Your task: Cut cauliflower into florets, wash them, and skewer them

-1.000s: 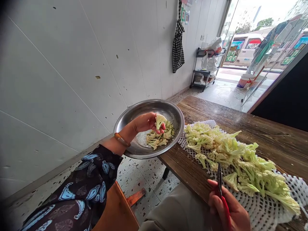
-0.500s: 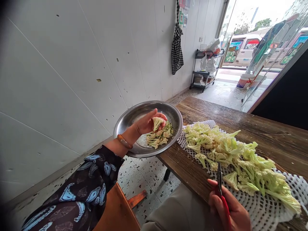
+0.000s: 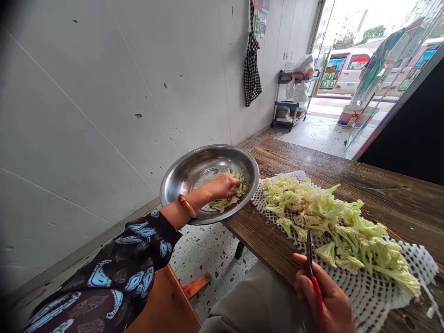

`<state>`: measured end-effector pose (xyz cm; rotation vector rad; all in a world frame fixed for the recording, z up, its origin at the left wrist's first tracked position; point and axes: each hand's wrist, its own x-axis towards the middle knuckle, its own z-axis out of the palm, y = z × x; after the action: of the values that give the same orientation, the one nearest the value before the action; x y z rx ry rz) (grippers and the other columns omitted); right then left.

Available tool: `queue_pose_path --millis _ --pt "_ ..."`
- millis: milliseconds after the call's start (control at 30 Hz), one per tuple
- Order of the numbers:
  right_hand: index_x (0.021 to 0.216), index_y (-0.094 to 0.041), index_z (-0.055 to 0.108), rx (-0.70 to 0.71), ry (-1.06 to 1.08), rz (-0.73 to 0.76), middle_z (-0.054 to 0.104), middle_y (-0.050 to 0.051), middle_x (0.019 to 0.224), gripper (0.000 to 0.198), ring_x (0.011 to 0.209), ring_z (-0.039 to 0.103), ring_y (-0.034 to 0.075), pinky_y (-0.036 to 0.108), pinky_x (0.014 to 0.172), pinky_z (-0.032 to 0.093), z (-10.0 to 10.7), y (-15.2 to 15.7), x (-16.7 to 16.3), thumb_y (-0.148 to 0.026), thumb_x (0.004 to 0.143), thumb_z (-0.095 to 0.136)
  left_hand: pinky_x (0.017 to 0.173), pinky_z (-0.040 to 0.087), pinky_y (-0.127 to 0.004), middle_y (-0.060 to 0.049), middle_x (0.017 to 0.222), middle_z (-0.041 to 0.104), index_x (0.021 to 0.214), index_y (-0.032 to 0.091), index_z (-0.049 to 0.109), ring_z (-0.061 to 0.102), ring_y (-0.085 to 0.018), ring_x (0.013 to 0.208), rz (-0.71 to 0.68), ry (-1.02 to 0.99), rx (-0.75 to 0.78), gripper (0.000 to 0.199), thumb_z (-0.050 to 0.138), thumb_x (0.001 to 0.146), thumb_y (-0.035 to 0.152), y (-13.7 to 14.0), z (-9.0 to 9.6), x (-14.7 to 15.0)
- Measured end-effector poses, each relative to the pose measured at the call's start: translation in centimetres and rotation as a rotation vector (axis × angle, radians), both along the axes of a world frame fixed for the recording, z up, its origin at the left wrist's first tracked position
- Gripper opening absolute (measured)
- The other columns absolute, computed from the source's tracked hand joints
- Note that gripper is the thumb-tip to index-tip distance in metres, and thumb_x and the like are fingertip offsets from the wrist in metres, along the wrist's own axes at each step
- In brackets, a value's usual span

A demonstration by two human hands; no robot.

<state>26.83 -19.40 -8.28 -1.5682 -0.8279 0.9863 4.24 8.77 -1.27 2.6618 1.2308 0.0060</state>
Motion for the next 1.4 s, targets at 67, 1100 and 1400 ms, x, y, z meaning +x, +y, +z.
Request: queue_pose_path --millis 67,1100,1400 --pt "0.117 -0.024 0.065 -0.001 -0.02 0.001 0.057 -0.003 0.066 0.052 0.056 0.049 0.012 0.021 0.05 0.044 0.0 0.0 0.0 -0.059 0.078 0.068 0.077 0.046 -0.031 -0.005 0.097 0.066 0.081 0.021 0.071 0.061 -0.02 0.088 0.037 -0.118 -0.035 0.008 0.064 0.078 0.023 0.5 0.0 -0.1" --pt "0.111 -0.021 0.069 0.037 0.022 -0.043 0.06 0.0 0.068 0.05 0.053 0.048 0.012 0.021 0.043 0.041 0.7 0.0 -0.5 -0.057 0.075 0.072 0.076 0.041 -0.027 0.0 0.065 0.046 0.062 0.018 0.07 0.052 -0.019 0.08 0.223 -0.283 -0.106 0.008 0.078 0.062 0.018 4.1 -1.3 -1.4" --pt "0.114 -0.023 0.066 0.01 -0.033 0.008 0.056 -0.002 0.065 0.05 0.054 0.048 0.012 0.021 0.046 0.04 0.7 -0.2 -0.2 -0.058 0.078 0.068 0.06 0.038 -0.025 -0.001 0.07 0.054 0.056 0.018 0.062 0.05 -0.015 0.069 0.366 -0.34 -0.07 0.015 0.071 0.056 0.006 5.3 -1.4 -1.2"
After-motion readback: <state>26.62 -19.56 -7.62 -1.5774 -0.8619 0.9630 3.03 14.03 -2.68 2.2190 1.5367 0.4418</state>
